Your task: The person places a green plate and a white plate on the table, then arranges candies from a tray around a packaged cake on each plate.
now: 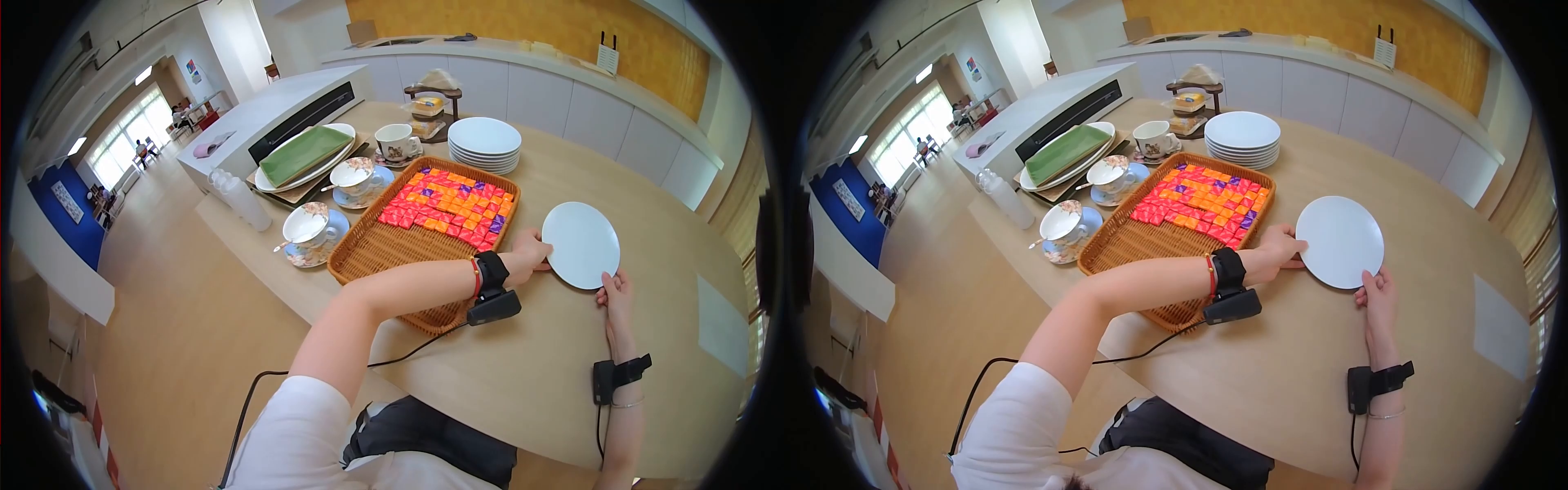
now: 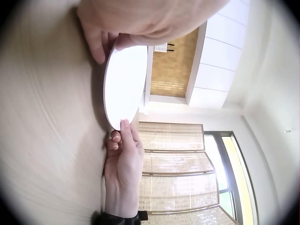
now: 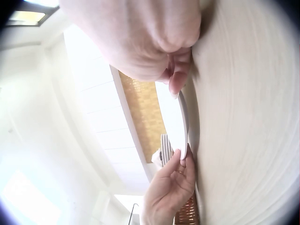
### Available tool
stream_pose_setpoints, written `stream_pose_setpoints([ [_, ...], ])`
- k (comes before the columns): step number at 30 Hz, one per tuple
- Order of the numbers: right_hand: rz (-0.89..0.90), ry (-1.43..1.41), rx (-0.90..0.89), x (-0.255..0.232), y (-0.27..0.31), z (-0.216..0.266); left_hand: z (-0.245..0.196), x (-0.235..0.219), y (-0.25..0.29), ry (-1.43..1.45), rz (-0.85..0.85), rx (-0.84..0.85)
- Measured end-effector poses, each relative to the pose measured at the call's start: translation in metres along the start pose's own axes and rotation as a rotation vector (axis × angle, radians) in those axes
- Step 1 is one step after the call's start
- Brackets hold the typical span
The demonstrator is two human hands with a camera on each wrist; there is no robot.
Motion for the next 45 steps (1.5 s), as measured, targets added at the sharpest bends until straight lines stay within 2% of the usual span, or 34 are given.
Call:
stream_pose_setpoints([
  [9, 0.023, 0.043, -0.048, 0.005, 0.005, 0.007, 0.000, -0.007, 0.001, -0.031, -0.015, 0.041],
  [23, 0.008, 0.169, 0.011, 0.011, 0.002, 0.011, -0.007, -0.015, 0.004, -0.065, -0.038, 0.058],
  [30, -0.009, 0.146, 0.019, 0.014, 0.004, 0.012, -0.012, -0.013, 0.008, -0.065, -0.055, 0.002],
  [35, 0.002, 0.109, 0.006, 0.010, -0.001, 0.005, -0.007, -0.007, 0.002, -0.160, -0.014, 0.051],
  [38, 0.003, 0.123, 0.005, 0.011, 0.001, 0.007, -0.011, -0.006, 0.005, -0.111, -0.017, 0.085],
  [41, 0.001, 0.110, 0.008, 0.010, 0.000, 0.005, -0.007, -0.006, -0.002, -0.136, -0.019, 0.011],
  [45, -0.011, 0.099, 0.037, 0.003, -0.004, -0.002, -0.001, -0.004, -0.008, -0.079, 0.098, 0.042],
])
Point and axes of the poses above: each hand's wrist, its own y-axis away from the middle knuckle, its own x-axis out of the palm, z = x × y, the point moved 6 cm from there along -y, towards the middle knuckle, and after that the axes turned 2 degrees about x, right-handed, at the moved point
